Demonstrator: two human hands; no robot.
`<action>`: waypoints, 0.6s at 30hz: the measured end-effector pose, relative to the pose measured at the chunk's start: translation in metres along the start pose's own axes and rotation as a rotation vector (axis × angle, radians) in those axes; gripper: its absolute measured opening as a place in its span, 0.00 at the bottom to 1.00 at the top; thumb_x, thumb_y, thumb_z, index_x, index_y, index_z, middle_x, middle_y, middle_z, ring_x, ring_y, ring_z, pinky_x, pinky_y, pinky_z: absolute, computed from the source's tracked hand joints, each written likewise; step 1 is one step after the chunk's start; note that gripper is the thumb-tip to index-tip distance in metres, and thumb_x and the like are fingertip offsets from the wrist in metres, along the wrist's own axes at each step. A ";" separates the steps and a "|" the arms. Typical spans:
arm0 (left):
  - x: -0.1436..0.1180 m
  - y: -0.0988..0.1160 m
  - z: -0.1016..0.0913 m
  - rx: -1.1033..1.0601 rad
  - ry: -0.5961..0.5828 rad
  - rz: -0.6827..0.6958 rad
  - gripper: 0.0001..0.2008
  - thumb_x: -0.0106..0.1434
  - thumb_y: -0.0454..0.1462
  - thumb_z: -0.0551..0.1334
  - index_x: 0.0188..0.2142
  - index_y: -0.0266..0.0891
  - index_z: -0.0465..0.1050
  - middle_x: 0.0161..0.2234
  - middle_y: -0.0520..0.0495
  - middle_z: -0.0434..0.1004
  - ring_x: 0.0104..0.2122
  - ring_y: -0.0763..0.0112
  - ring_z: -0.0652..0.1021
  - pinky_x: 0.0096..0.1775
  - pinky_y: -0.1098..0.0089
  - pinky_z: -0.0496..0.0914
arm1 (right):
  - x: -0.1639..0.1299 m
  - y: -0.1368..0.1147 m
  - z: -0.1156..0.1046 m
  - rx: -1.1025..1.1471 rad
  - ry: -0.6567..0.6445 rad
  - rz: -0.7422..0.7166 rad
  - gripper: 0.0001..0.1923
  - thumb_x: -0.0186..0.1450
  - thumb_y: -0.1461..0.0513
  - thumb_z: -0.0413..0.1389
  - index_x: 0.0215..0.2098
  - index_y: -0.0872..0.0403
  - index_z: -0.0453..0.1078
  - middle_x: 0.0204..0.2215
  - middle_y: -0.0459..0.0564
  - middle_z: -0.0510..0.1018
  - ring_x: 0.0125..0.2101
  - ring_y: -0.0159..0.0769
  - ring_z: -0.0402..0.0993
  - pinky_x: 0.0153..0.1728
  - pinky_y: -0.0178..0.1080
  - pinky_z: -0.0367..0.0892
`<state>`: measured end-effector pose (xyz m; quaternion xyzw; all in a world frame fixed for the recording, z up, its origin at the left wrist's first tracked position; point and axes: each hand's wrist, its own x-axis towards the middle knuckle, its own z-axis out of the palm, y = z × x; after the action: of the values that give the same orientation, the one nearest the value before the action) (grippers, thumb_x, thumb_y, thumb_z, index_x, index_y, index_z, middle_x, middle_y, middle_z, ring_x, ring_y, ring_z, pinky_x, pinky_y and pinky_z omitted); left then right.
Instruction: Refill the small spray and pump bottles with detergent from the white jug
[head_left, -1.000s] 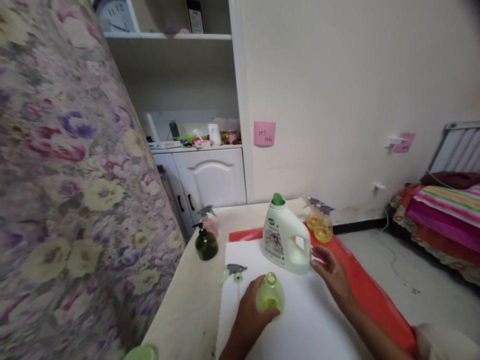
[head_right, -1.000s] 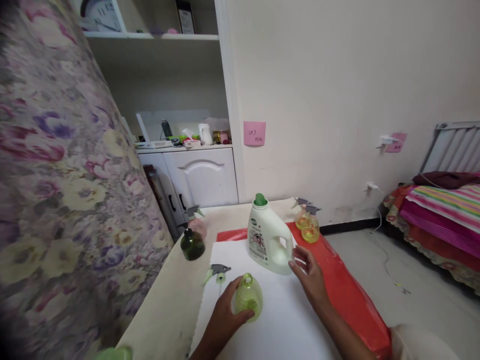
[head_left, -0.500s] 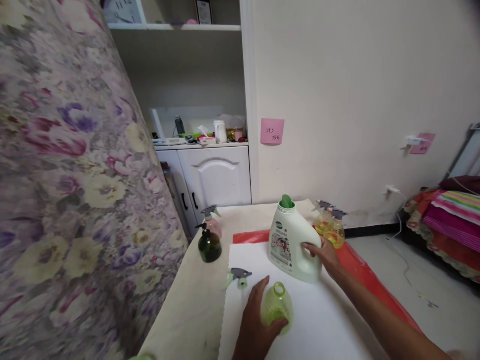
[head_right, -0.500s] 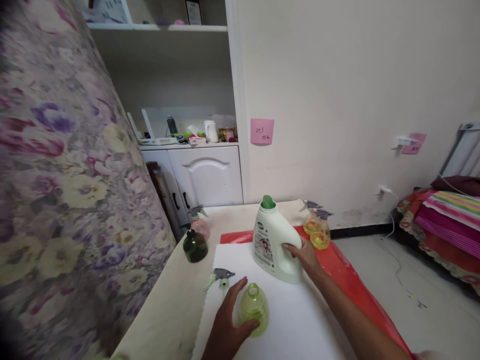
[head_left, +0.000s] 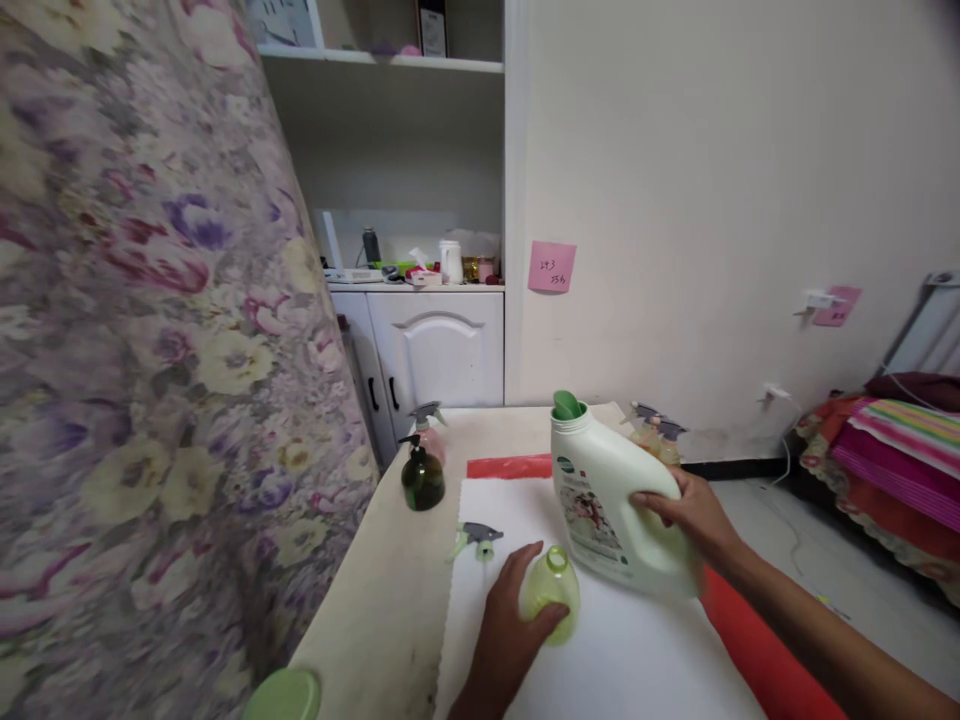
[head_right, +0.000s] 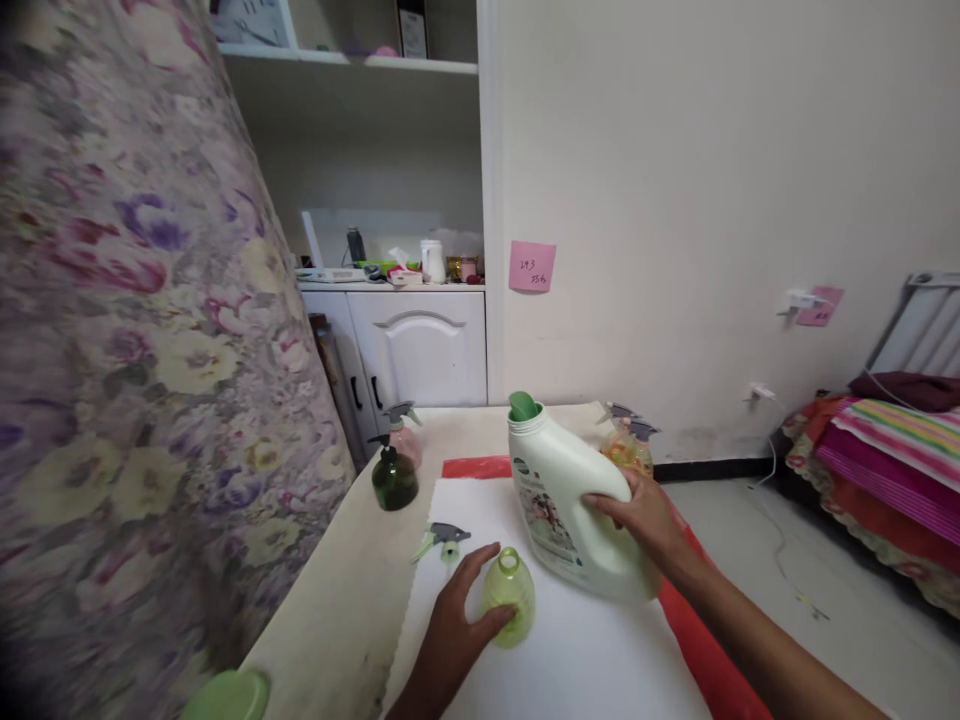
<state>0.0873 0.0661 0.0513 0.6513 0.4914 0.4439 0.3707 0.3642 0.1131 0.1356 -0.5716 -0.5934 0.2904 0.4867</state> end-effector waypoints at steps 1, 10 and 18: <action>0.000 0.001 0.001 -0.006 0.004 0.004 0.30 0.49 0.31 0.66 0.54 0.41 0.70 0.57 0.42 0.70 0.58 0.54 0.67 0.61 0.56 0.58 | -0.006 -0.006 -0.009 0.002 -0.027 0.008 0.16 0.49 0.53 0.65 0.29 0.56 0.71 0.18 0.40 0.69 0.17 0.28 0.61 0.17 0.31 0.58; 0.003 -0.003 0.003 -0.071 0.036 0.042 0.25 0.55 0.36 0.65 0.54 0.40 0.68 0.56 0.42 0.71 0.56 0.57 0.69 0.59 0.57 0.61 | -0.061 -0.042 -0.063 -0.196 -0.304 0.036 0.16 0.52 0.55 0.63 0.36 0.54 0.72 0.26 0.44 0.75 0.19 0.29 0.66 0.15 0.29 0.59; 0.006 0.002 0.006 -0.170 0.020 0.056 0.23 0.56 0.37 0.65 0.52 0.43 0.70 0.55 0.45 0.72 0.56 0.59 0.70 0.59 0.58 0.61 | -0.073 -0.051 -0.079 -0.384 -0.446 -0.125 0.30 0.54 0.56 0.64 0.54 0.51 0.70 0.53 0.54 0.76 0.47 0.51 0.74 0.50 0.44 0.69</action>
<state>0.0944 0.0716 0.0522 0.6267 0.4371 0.5006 0.4071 0.4062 0.0168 0.1914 -0.5378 -0.7637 0.2609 0.2441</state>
